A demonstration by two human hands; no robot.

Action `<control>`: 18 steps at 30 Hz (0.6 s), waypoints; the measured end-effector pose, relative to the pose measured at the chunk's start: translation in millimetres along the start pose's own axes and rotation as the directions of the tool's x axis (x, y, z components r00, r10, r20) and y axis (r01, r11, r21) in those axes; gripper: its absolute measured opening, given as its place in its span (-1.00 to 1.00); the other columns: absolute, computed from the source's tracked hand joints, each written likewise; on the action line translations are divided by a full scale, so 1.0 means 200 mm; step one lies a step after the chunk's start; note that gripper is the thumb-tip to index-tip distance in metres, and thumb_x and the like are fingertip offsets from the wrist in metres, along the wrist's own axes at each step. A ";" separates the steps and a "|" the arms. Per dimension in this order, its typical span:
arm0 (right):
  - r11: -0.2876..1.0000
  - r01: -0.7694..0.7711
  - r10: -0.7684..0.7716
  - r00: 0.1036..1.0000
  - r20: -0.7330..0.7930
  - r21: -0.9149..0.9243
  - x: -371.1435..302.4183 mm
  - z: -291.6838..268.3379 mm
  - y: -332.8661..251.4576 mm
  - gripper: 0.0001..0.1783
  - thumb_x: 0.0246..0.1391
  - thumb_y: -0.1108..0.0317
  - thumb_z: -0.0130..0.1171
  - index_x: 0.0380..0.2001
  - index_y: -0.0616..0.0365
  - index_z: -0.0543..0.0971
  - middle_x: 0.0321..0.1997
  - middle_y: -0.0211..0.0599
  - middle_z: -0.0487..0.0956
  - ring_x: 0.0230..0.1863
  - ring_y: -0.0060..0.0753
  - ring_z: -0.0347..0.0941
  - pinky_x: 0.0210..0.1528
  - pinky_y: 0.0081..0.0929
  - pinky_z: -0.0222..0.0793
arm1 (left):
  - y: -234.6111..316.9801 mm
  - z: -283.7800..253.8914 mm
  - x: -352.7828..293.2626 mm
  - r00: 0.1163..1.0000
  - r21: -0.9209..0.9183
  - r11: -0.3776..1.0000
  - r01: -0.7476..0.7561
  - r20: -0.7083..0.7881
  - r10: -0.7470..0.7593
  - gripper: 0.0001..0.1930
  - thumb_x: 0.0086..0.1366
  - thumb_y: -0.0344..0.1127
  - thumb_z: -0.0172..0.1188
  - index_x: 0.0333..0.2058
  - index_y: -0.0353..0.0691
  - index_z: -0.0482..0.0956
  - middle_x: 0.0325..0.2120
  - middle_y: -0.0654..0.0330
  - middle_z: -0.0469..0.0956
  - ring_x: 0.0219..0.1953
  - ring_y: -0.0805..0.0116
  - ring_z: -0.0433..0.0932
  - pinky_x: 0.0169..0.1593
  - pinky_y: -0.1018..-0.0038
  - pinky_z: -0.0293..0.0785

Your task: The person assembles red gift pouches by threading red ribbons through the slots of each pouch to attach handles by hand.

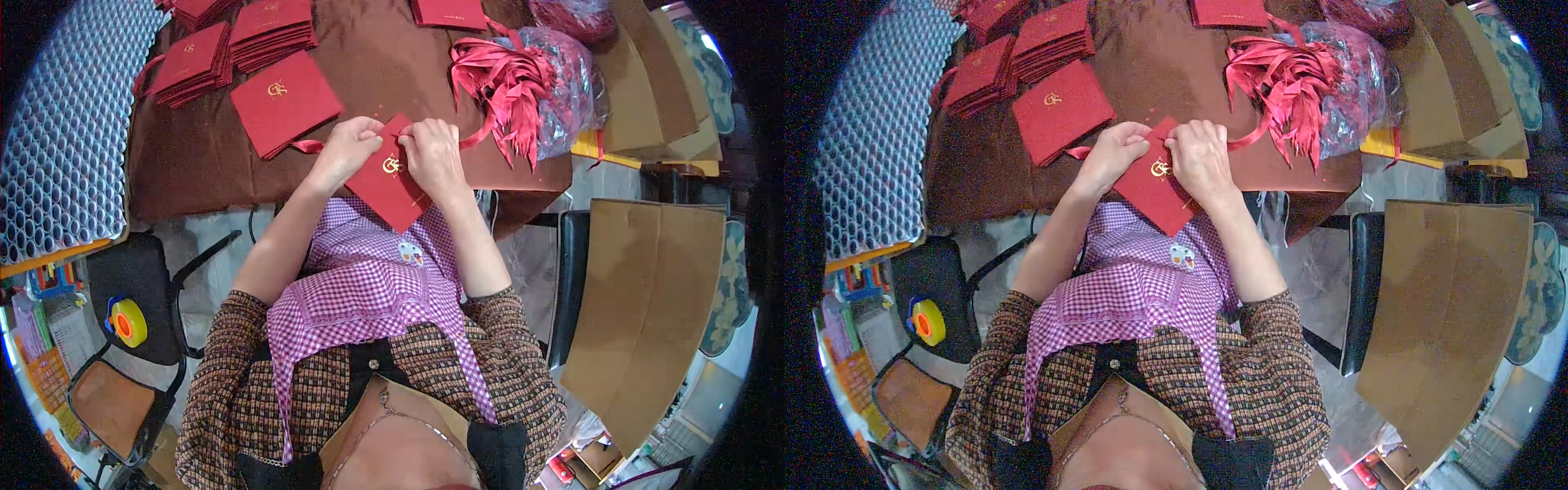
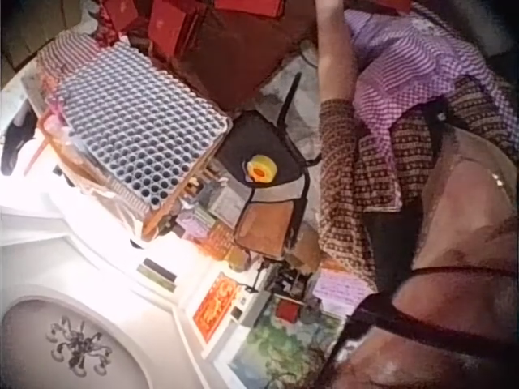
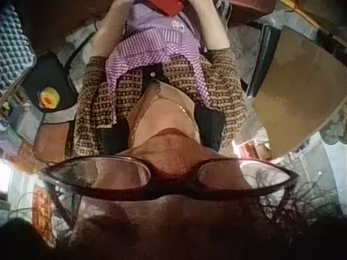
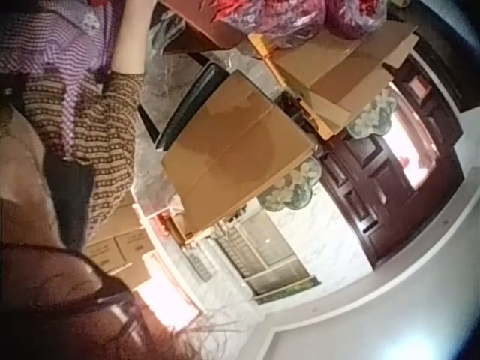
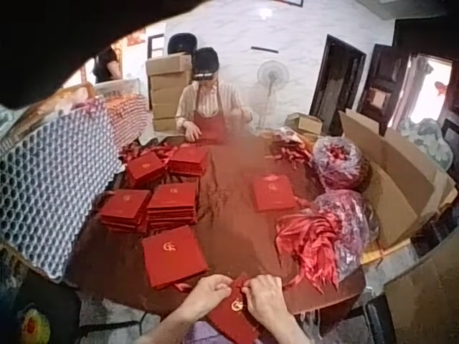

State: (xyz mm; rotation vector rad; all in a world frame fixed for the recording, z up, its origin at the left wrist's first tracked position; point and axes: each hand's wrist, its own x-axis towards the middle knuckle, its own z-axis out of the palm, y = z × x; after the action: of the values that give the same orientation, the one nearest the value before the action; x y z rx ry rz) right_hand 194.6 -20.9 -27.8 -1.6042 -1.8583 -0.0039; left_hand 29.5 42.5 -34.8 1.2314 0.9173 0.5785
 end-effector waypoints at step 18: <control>0.972 0.143 -0.119 0.984 0.134 -0.185 0.04 -0.03 0.00 -0.87 0.05 0.36 0.09 -0.49 0.16 0.42 -0.44 -0.19 0.47 -0.33 -0.16 0.38 -0.21 -0.24 0.16 | -0.02 0.00 -0.01 1.000 -0.068 0.997 -0.019 0.002 0.020 -0.71 0.18 -0.51 0.12 -0.09 -0.42 0.46 -0.35 0.24 0.56 -0.32 0.57 0.49 -0.21 0.64 0.43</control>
State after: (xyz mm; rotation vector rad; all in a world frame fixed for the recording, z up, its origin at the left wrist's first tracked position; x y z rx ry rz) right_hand 197.6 -17.0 -20.2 -1.6384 -2.1116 -0.1524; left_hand 28.7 40.5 -38.0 1.1806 0.8778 0.6190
